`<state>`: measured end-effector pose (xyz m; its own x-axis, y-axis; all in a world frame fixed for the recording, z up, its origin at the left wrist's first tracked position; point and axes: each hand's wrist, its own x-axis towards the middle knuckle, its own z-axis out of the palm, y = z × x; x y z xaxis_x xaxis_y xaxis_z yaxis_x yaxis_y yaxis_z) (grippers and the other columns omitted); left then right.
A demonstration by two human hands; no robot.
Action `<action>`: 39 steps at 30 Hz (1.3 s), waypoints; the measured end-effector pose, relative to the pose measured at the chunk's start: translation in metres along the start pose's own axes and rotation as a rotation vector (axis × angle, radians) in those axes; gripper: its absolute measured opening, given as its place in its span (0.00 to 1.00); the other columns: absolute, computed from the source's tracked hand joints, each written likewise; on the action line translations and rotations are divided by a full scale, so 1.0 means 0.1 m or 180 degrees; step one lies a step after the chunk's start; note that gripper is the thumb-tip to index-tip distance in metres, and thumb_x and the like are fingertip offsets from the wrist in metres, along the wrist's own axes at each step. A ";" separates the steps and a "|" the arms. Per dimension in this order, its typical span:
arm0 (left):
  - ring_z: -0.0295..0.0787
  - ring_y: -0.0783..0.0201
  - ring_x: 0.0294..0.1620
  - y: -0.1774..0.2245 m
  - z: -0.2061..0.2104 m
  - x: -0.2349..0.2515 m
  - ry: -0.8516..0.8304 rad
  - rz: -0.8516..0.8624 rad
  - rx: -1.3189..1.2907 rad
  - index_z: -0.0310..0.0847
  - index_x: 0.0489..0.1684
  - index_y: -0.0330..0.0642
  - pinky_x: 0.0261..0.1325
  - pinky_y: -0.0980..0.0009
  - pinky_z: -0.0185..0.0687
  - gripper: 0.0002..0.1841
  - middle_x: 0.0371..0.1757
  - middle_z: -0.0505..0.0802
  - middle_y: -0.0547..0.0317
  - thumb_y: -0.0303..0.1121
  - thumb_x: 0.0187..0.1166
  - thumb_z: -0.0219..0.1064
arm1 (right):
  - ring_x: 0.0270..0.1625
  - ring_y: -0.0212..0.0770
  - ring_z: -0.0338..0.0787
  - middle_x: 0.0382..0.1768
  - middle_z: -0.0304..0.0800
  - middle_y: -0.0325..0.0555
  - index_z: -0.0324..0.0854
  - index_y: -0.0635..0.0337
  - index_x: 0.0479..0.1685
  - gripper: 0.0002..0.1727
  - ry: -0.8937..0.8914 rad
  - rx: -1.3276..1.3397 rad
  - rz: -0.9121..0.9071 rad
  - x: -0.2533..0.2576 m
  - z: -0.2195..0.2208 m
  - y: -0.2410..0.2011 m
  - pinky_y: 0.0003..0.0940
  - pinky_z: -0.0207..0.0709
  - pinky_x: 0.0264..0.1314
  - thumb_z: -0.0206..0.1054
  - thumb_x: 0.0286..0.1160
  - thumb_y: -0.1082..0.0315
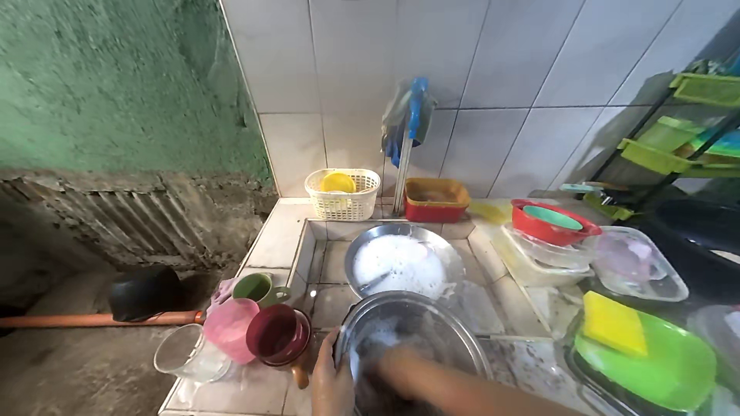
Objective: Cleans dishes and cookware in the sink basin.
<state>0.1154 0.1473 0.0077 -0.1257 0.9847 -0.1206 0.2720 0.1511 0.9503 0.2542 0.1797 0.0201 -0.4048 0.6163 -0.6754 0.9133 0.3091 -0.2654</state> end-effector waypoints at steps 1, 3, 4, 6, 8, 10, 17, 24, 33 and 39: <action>0.79 0.56 0.76 -0.01 0.00 0.00 0.0029 -0.0003 -0.0039 0.71 0.79 0.29 0.78 0.61 0.72 0.24 0.76 0.82 0.39 0.18 0.81 0.57 | 0.68 0.76 0.82 0.64 0.84 0.74 0.77 0.65 0.75 0.20 -0.0156 -0.0122 -0.0282 -0.10 0.09 0.04 0.76 0.69 0.68 0.56 0.88 0.70; 0.80 0.56 0.74 -0.03 0.00 -0.01 0.0067 0.0031 -0.0090 0.72 0.78 0.28 0.78 0.61 0.73 0.24 0.74 0.83 0.38 0.18 0.80 0.58 | 0.62 0.75 0.85 0.56 0.88 0.72 0.82 0.65 0.68 0.17 -0.0506 -0.0560 -0.0776 -0.26 0.25 0.22 0.75 0.72 0.63 0.57 0.88 0.69; 0.80 0.56 0.75 -0.04 0.00 -0.02 0.0057 0.0047 -0.0106 0.71 0.78 0.28 0.78 0.61 0.72 0.25 0.74 0.82 0.38 0.18 0.80 0.58 | 0.60 0.74 0.87 0.53 0.90 0.70 0.85 0.64 0.64 0.16 -0.0556 -0.0648 -0.0899 -0.32 0.28 0.35 0.74 0.73 0.62 0.58 0.88 0.68; 0.81 0.56 0.75 -0.04 0.04 -0.04 0.0026 0.0126 -0.0058 0.71 0.78 0.27 0.78 0.62 0.72 0.25 0.74 0.83 0.37 0.17 0.79 0.57 | 0.58 0.71 0.88 0.50 0.91 0.67 0.88 0.62 0.60 0.16 -0.0521 -0.0867 -0.1048 -0.33 0.24 0.60 0.72 0.73 0.62 0.59 0.89 0.64; 0.80 0.56 0.77 0.01 0.04 -0.03 -0.0086 0.0164 0.0082 0.70 0.79 0.28 0.80 0.63 0.71 0.25 0.76 0.82 0.38 0.17 0.81 0.57 | 0.57 0.71 0.88 0.50 0.90 0.66 0.87 0.62 0.61 0.14 -0.0314 -0.1230 -0.1230 -0.22 0.16 0.68 0.71 0.74 0.61 0.58 0.87 0.70; 0.78 0.57 0.78 0.03 0.04 0.03 -0.0212 0.0088 0.0115 0.70 0.80 0.29 0.81 0.64 0.70 0.25 0.77 0.81 0.39 0.18 0.82 0.56 | 0.57 0.74 0.87 0.51 0.89 0.71 0.84 0.66 0.63 0.15 0.0024 -0.1332 -0.1042 -0.07 0.06 0.56 0.73 0.75 0.58 0.59 0.83 0.78; 0.82 0.56 0.73 0.01 0.11 0.05 0.0109 -0.0016 -0.0088 0.73 0.77 0.29 0.77 0.63 0.73 0.23 0.73 0.84 0.39 0.18 0.81 0.59 | 0.79 0.70 0.75 0.75 0.73 0.76 0.69 0.80 0.75 0.23 -0.0277 -0.0264 0.1749 0.11 -0.14 0.14 0.62 0.68 0.78 0.55 0.85 0.74; 0.80 0.57 0.76 0.05 0.11 0.04 0.0037 0.0103 0.0006 0.72 0.78 0.28 0.78 0.65 0.72 0.24 0.75 0.83 0.39 0.17 0.81 0.59 | 0.76 0.75 0.75 0.71 0.76 0.80 0.75 0.84 0.66 0.21 -0.0828 -0.0429 0.1102 -0.27 -0.02 0.16 0.72 0.65 0.74 0.58 0.86 0.70; 0.81 0.59 0.73 -0.01 0.15 0.06 0.0044 0.0006 -0.0248 0.70 0.79 0.30 0.76 0.65 0.74 0.25 0.75 0.83 0.40 0.19 0.81 0.60 | 0.77 0.73 0.76 0.73 0.77 0.74 0.73 0.69 0.77 0.22 0.0306 0.0156 0.0433 0.13 -0.07 0.00 0.70 0.65 0.77 0.54 0.88 0.71; 0.81 0.58 0.73 -0.01 0.23 0.04 0.0207 -0.0097 -0.0575 0.71 0.78 0.28 0.75 0.64 0.74 0.24 0.74 0.82 0.38 0.18 0.81 0.58 | 0.63 0.74 0.84 0.55 0.87 0.72 0.84 0.69 0.60 0.16 -0.0352 -0.0438 -0.0713 -0.11 0.19 0.24 0.75 0.72 0.62 0.60 0.86 0.67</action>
<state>0.1365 0.1526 -0.0007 -0.1942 0.9714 -0.1367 0.0923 0.1569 0.9833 0.2817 0.1667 0.0082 -0.5815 0.4412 -0.6835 0.7839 0.5286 -0.3256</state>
